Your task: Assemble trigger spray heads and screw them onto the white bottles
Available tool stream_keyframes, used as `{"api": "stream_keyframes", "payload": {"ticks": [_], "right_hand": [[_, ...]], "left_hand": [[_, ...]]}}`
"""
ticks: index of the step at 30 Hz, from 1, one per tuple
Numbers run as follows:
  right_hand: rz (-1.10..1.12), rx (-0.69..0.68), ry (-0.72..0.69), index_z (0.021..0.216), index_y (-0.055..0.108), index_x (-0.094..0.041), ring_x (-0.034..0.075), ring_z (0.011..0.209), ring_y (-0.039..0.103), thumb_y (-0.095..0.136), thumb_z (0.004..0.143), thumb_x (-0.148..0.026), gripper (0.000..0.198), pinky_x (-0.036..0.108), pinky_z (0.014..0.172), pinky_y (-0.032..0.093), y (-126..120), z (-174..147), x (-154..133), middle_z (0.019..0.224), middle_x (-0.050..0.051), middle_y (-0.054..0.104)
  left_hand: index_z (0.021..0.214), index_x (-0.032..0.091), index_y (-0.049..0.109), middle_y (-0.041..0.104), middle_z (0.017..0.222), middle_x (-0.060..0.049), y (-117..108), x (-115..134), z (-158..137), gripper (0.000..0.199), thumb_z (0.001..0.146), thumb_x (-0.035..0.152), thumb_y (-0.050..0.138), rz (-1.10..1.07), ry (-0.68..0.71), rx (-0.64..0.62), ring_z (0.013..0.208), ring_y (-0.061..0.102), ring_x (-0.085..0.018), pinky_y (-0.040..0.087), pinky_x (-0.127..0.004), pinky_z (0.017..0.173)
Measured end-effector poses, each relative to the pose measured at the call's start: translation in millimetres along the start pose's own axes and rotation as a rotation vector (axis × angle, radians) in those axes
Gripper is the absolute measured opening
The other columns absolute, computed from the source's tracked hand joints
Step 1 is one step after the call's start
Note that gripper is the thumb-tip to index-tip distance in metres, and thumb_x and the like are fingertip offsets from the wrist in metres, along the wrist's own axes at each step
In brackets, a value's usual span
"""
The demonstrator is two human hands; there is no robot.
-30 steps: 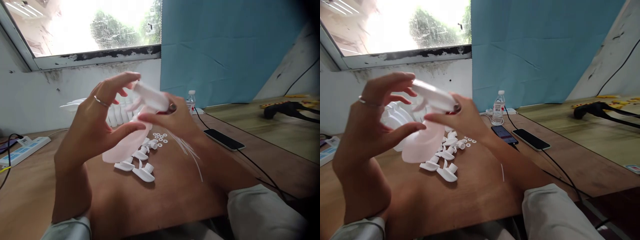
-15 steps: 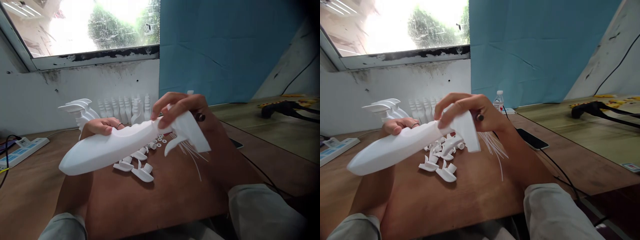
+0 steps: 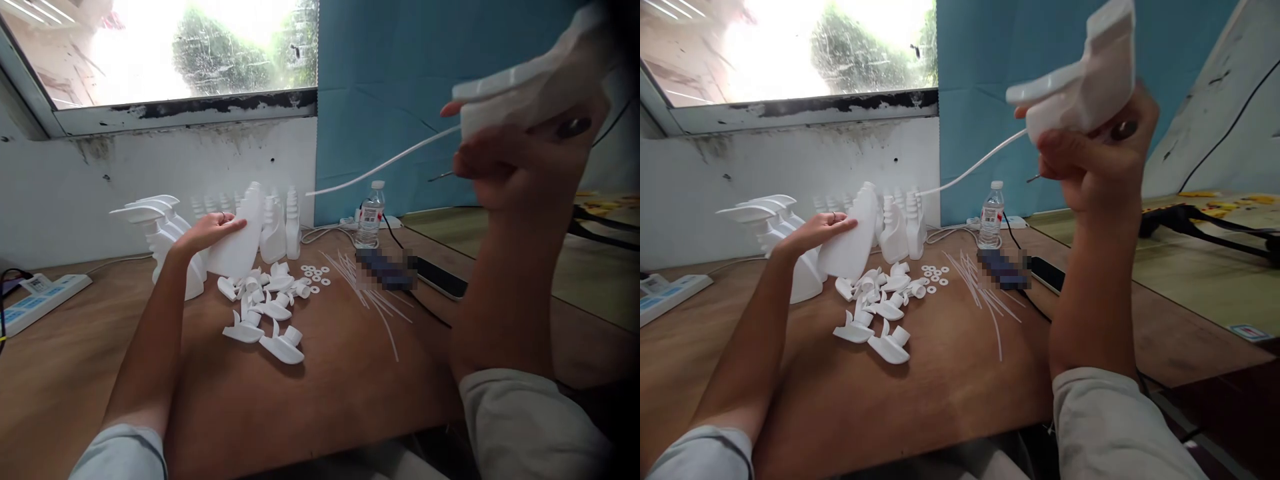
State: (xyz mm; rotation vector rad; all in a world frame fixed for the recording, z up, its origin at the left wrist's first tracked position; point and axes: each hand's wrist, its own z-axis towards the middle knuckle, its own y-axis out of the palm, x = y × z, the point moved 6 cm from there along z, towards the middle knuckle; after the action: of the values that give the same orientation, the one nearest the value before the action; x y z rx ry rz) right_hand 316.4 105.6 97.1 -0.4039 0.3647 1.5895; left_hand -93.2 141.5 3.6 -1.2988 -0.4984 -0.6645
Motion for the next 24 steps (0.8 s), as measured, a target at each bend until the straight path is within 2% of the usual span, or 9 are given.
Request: {"api": "stream_keyframes", "payload": {"ticks": [1,3,7,10,13,16,21,24], "right_hand": [[0.003,0.091,-0.062,0.075,0.061,-0.023,0.001,0.045,0.045,0.076,0.069,-0.034,0.021,0.033,0.045,0.02,-4.5,-0.2,-5.3,0.085,-0.008,0.073],[-0.014,0.141,-0.114,0.085,0.067,-0.025,-0.001,0.034,0.029,0.075,0.072,-0.032,0.017,0.033,0.043,0.013,-2.8,0.6,-10.5,0.077,-0.005,0.073],[0.026,0.098,-0.159,0.089,0.071,-0.031,0.002,0.03,0.017,0.081,0.069,-0.033,0.023,0.029,0.033,0.007,9.7,5.3,-12.7,0.069,-0.002,0.068],[0.07,0.056,-0.128,0.085,0.074,-0.027,0.002,0.032,0.017,0.082,0.068,-0.033,0.02,0.028,0.034,0.006,18.7,7.6,-9.4,0.07,-0.001,0.062],[0.097,0.017,-0.1,0.082,0.075,-0.024,0.002,0.035,0.017,0.08,0.071,-0.041,0.021,0.03,0.037,0.007,28.1,8.3,-5.9,0.07,0.001,0.059],[0.151,-0.019,-0.08,0.084,0.073,-0.026,0.005,0.04,0.025,0.079,0.07,-0.047,0.025,0.029,0.041,0.011,37.0,9.0,-0.9,0.074,0.002,0.059],[0.224,-0.072,0.0,0.092,0.07,-0.026,0.012,0.056,0.043,0.074,0.076,-0.047,0.027,0.027,0.045,0.019,51.5,9.9,13.5,0.071,0.003,0.058],[0.2,-0.05,0.032,0.087,0.066,-0.024,0.012,0.059,0.043,0.074,0.073,-0.054,0.033,0.027,0.048,0.026,61.4,7.9,20.1,0.067,0.001,0.049]], "left_hand": [[0.104,0.016,0.065,0.069,0.095,-0.012,-2.2,-2.5,8.6,0.058,0.072,0.064,0.063,0.089,0.03,0.109,0.08,0.065,-0.023,0.049,-0.027,0.061],[0.117,0.015,0.06,0.068,0.104,-0.013,2.1,-13.2,24.4,0.065,0.073,0.063,0.062,0.203,0.058,0.266,0.091,0.064,-0.026,0.049,-0.03,0.071],[0.125,0.015,0.054,0.064,0.118,-0.015,34.7,-47.4,49.7,0.059,0.08,0.053,0.059,0.195,0.006,0.335,0.108,0.06,-0.029,0.046,-0.035,0.088],[0.119,0.013,0.056,0.063,0.121,-0.017,56.0,-68.1,59.0,0.049,0.083,0.044,0.059,0.122,-0.022,0.372,0.111,0.058,-0.029,0.043,-0.036,0.094],[0.119,0.013,0.055,0.062,0.121,-0.017,67.6,-83.8,62.1,0.046,0.084,0.043,0.058,0.031,-0.039,0.399,0.111,0.059,-0.029,0.043,-0.038,0.095],[0.126,0.014,0.05,0.06,0.126,-0.018,74.5,-92.8,63.4,0.049,0.086,0.043,0.055,-0.007,-0.033,0.404,0.115,0.057,-0.029,0.043,-0.039,0.097],[0.129,0.01,0.047,0.055,0.129,-0.022,80.4,-93.9,66.2,0.053,0.088,0.042,0.055,-0.03,-0.039,0.428,0.123,0.052,-0.031,0.038,-0.042,0.104],[0.124,0.012,0.049,0.048,0.133,-0.023,61.0,-75.7,59.0,0.051,0.085,0.043,0.059,-0.068,0.004,0.618,0.12,0.053,-0.029,0.041,-0.04,0.102]]}}
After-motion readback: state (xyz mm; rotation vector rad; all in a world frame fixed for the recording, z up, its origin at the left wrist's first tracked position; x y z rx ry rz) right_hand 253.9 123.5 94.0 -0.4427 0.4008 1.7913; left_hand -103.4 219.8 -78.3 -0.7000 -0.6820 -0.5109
